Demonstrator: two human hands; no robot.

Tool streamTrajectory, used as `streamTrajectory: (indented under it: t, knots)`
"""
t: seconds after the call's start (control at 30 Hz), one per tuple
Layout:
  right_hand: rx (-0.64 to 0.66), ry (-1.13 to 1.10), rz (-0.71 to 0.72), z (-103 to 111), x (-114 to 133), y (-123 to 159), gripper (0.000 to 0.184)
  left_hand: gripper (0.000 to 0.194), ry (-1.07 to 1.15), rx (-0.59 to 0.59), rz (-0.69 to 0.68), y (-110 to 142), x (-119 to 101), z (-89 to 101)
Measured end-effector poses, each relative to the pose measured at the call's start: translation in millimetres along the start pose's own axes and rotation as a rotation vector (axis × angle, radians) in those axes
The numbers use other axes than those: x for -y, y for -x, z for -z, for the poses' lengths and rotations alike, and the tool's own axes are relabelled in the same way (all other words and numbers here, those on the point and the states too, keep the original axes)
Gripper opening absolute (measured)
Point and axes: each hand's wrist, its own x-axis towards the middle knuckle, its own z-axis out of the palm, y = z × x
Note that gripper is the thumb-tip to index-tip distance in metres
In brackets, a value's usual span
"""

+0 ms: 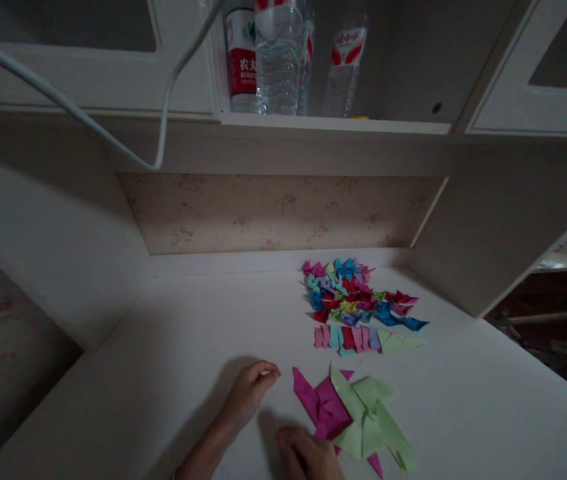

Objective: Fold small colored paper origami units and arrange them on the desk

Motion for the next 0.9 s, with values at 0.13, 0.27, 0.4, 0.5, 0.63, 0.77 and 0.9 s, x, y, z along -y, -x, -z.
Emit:
streamTrajectory:
  t: [0.13,0.27,0.4,0.5,0.63,0.77,0.9]
  knots:
    - [-0.007,0.102,0.19,10.3,12.3,2.3,0.024,0.028,-0.008,-0.027,0.039,3.4,-0.9,-0.6]
    - [-0.085,0.33,0.444,9.3,18.7,9.3,0.022,0.028,-0.007,-0.033,0.049,4.3,-1.5,-1.3]
    - [-0.066,0.424,0.538,1.7,17.1,11.8,0.024,0.029,-0.027,-0.03,0.054,4.0,-3.2,-2.0]
    - [-0.039,0.416,0.504,-1.2,16.3,7.6,0.022,0.028,-0.031,-0.029,0.047,4.8,-4.0,-2.0]
    - [0.016,0.389,0.413,-0.2,19.0,0.8,0.026,0.027,-0.021,-0.025,-0.011,6.0,-2.2,-2.0]
    - [0.002,0.393,0.467,1.9,18.7,2.3,0.025,0.024,-0.028,-0.015,-0.027,6.0,-0.3,-1.9]
    - [-0.059,0.401,0.512,0.5,10.6,14.1,0.022,0.025,-0.049,-0.002,-0.03,5.0,2.1,-1.7]
